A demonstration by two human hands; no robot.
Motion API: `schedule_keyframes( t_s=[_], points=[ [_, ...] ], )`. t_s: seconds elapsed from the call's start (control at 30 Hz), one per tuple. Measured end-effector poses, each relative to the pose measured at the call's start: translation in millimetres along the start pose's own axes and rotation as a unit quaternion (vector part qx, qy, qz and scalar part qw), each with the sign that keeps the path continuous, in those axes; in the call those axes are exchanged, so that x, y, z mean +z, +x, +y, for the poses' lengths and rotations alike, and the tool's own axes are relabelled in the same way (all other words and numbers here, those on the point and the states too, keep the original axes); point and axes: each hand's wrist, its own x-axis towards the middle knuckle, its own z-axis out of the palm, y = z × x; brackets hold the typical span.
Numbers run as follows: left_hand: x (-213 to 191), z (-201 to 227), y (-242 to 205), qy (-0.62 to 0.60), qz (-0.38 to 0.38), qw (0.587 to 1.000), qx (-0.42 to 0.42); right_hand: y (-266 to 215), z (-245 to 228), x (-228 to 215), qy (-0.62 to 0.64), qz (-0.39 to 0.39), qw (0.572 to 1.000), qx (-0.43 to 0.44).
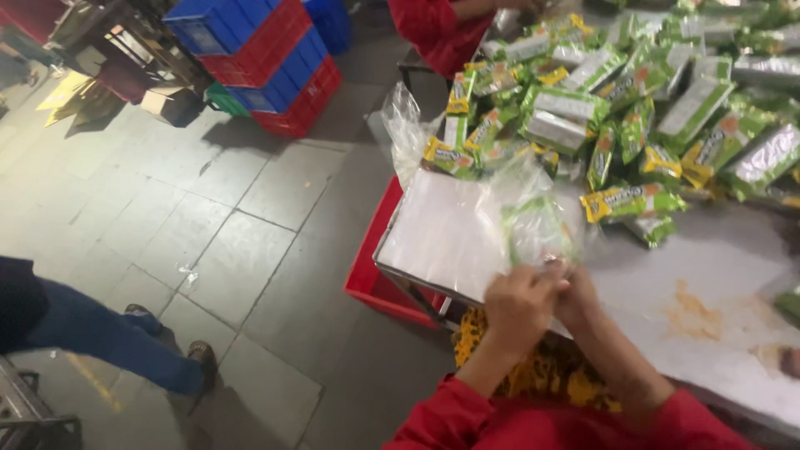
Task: The person repeatedly picks up small green snack packets from a pile on a table and places them into a clear plastic bag. They arrange the packets inside the bag and then set the filled bag aside, repeating the process with a new bag.
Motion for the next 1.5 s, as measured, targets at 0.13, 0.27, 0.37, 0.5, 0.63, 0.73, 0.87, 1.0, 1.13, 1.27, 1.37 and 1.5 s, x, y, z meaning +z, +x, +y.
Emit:
schedule_keyframes(
  t_s=[0.13, 0.27, 0.37, 0.5, 0.63, 0.73, 0.87, 1.0, 1.13, 1.27, 1.37, 1.5],
  points=[
    [16, -15, 11, -0.088, 0.012, 0.989, 0.116, -9, 33, 9, -0.085, -0.039, 0.995, -0.036],
    [64, 0, -15, -0.107, -0.104, 0.975, 0.163, -8, 45, 15, -0.112, -0.079, 0.989, -0.063],
    [77, 2, -26, -0.13, -0.094, 0.977, 0.143, 10, 25, 26, -0.093, -0.094, 0.989, -0.072],
    [46, -9, -34, -0.115, 0.046, 0.986, 0.113, 17, -14, 31, -0.137, -0.09, 0.978, -0.129],
    [23, -49, -30, -0.015, 0.118, 0.991, -0.068, 26, -46, 35, -0.353, -0.12, 0.922, -0.106],
    [40, -64, -43, -0.187, 0.027, 0.947, -0.262, 21, -49, 31, -0.277, -0.334, 0.799, -0.416],
    [50, -54, -65, -0.188, -0.135, 0.888, -0.397, 26, -40, 27, 0.002, -0.077, 0.988, -0.134],
    [2, -50, -43, -0.151, 0.038, 0.975, -0.159, 50, -24, 25, -0.155, 0.005, 0.951, -0.266],
    [11, -62, 20, 0.01, 0.029, 0.999, -0.041, 59, 33, 2, -0.16, -0.099, 0.967, -0.172],
    [88, -87, 45, -0.033, -0.124, 0.991, -0.037, 64, 74, -40, -0.084, -0.157, 0.982, -0.064],
    [120, -105, 36, -0.2, -0.166, 0.962, -0.087, 76, 83, -40, 0.001, -0.186, 0.981, 0.051],
    [136, -71, 42, -0.419, -0.227, 0.87, -0.127, 75, 76, -13, -0.205, -0.2, 0.958, -0.021]
  ],
)
